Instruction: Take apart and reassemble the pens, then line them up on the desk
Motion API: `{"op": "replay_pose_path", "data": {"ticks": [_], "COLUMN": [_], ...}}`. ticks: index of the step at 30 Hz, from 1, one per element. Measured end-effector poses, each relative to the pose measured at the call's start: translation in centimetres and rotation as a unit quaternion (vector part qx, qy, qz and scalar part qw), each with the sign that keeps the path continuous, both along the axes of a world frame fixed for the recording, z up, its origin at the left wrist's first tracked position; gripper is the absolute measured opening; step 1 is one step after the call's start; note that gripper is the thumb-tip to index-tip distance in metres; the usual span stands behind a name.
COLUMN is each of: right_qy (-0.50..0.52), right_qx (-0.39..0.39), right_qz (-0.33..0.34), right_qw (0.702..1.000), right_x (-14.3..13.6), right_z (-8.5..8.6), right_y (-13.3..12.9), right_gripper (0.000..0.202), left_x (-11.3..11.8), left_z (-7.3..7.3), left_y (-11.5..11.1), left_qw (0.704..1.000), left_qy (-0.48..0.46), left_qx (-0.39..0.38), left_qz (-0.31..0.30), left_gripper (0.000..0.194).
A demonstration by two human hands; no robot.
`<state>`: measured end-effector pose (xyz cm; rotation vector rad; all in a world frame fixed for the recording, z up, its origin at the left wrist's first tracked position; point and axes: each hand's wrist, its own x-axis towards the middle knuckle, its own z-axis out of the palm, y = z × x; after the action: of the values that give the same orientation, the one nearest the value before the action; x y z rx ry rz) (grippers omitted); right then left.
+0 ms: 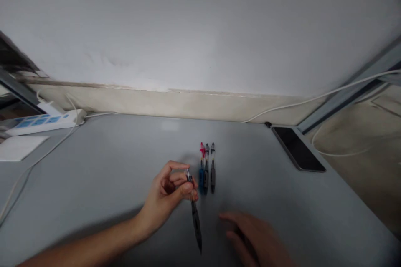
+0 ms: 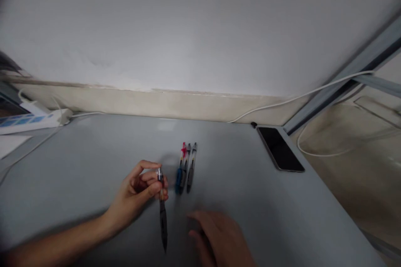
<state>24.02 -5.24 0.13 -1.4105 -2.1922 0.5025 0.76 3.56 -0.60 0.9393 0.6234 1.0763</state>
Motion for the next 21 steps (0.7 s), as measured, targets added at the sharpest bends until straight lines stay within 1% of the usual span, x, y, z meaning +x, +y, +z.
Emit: {"op": "replay_pose_path", "data": {"ticks": [2, 4, 6, 8, 12, 16, 18, 21], "right_qy": [0.002, 0.001, -0.003, -0.007, -0.007, 0.006, 0.009, 0.001], "right_qx": [0.027, 0.041, 0.04, 0.03, 0.022, 0.048, 0.054, 0.041], "right_qz": [0.004, 0.004, 0.001, -0.001, 0.002, 0.005, 0.006, 0.001], "right_qw": [1.0, 0.999, 0.999, 1.0, 1.0, 0.999, 0.999, 0.999], "right_x": [-0.21, -0.38, -0.45, -0.41, -0.34, -0.3, -0.22, -0.09], "right_z": [0.01, 0.08, 0.23, 0.42, 0.55, 0.21, 0.06, 0.07], "right_y": [0.21, 0.41, 0.54, 0.59, 0.56, 0.44, 0.37, 0.35], "right_gripper": [0.026, 0.026, 0.026, 0.027, 0.027, 0.026, 0.026, 0.025], "left_x": [0.08, 0.14, 0.19, 0.22, 0.22, 0.19, 0.18, 0.19], "left_z": [0.04, -0.01, -0.09, -0.15, 0.03, 0.2, 0.12, -0.08], "left_y": [0.0, -0.01, 0.0, 0.02, 0.11, 0.17, 0.18, 0.2], "left_qw": [1.0, 1.0, 1.0, 0.999, 1.0, 1.0, 1.0, 0.999], "left_qy": [0.006, 0.012, 0.014, 0.01, 0.003, 0.012, 0.014, 0.016], "left_qx": [-0.003, -0.01, -0.021, -0.027, -0.023, -0.016, -0.012, -0.018], "left_qz": [0.006, 0.009, 0.017, 0.023, 0.019, 0.015, 0.024, 0.042], "left_gripper": [0.026, 0.031, 0.04, 0.044, 0.036, 0.032, 0.033, 0.04]}}
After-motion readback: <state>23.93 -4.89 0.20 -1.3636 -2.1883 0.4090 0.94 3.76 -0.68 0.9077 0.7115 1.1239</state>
